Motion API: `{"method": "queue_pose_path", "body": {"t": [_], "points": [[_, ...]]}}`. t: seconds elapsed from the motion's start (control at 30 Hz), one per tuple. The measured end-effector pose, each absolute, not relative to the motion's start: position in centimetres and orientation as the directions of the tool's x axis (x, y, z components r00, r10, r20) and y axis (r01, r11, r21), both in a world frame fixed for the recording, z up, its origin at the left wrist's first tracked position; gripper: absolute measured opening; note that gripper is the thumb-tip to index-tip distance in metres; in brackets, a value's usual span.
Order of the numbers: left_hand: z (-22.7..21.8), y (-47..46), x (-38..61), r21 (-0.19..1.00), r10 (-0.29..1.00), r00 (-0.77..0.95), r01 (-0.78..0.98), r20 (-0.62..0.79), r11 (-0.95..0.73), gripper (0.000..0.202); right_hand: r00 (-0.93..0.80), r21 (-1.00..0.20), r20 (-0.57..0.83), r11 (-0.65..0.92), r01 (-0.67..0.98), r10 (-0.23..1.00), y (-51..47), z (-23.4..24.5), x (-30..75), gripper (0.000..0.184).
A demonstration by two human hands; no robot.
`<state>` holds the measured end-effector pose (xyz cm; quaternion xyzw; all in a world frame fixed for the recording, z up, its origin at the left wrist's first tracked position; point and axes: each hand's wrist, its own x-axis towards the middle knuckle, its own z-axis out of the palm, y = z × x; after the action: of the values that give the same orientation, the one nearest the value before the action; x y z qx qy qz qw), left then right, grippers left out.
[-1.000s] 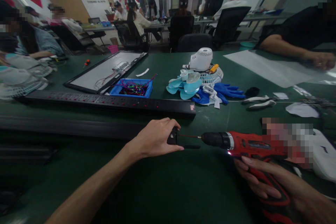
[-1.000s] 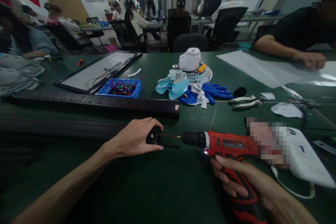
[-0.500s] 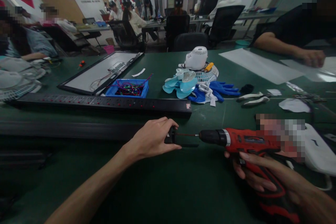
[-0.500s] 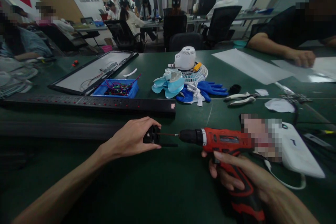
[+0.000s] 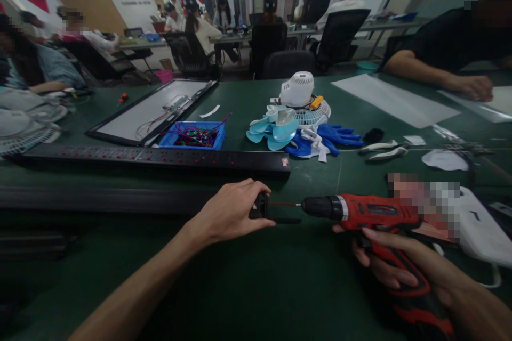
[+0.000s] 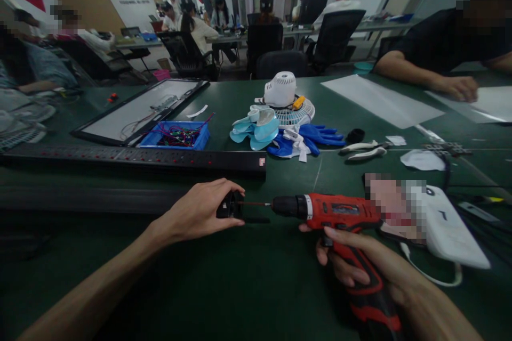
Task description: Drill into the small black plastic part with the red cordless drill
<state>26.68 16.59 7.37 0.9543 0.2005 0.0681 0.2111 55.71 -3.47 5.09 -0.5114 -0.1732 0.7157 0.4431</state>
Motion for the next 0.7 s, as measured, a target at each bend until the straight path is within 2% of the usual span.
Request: {"method": "queue_pose_path", "body": {"t": [0.13,0.33,0.7], "points": [[7.31,16.63,26.59,0.43,0.406,0.912,0.347,0.051,-0.833,0.058,-0.074,-0.7,-0.591,-0.556,-0.447,0.803,-3.49,5.35,55.59,0.041],[7.2,16.64,26.6,0.426,0.409,0.912,0.354,0.04,-0.833,0.058,-0.023,-0.728,-0.565,-0.512,-0.457,0.825,-3.73,4.96,55.56,0.035],[7.6,16.68,26.5,0.443,0.421,0.906,0.361,0.04,-0.821,0.05,-0.094,-0.69,-0.592,-0.564,-0.454,0.8,-3.29,5.26,55.19,0.031]]}}
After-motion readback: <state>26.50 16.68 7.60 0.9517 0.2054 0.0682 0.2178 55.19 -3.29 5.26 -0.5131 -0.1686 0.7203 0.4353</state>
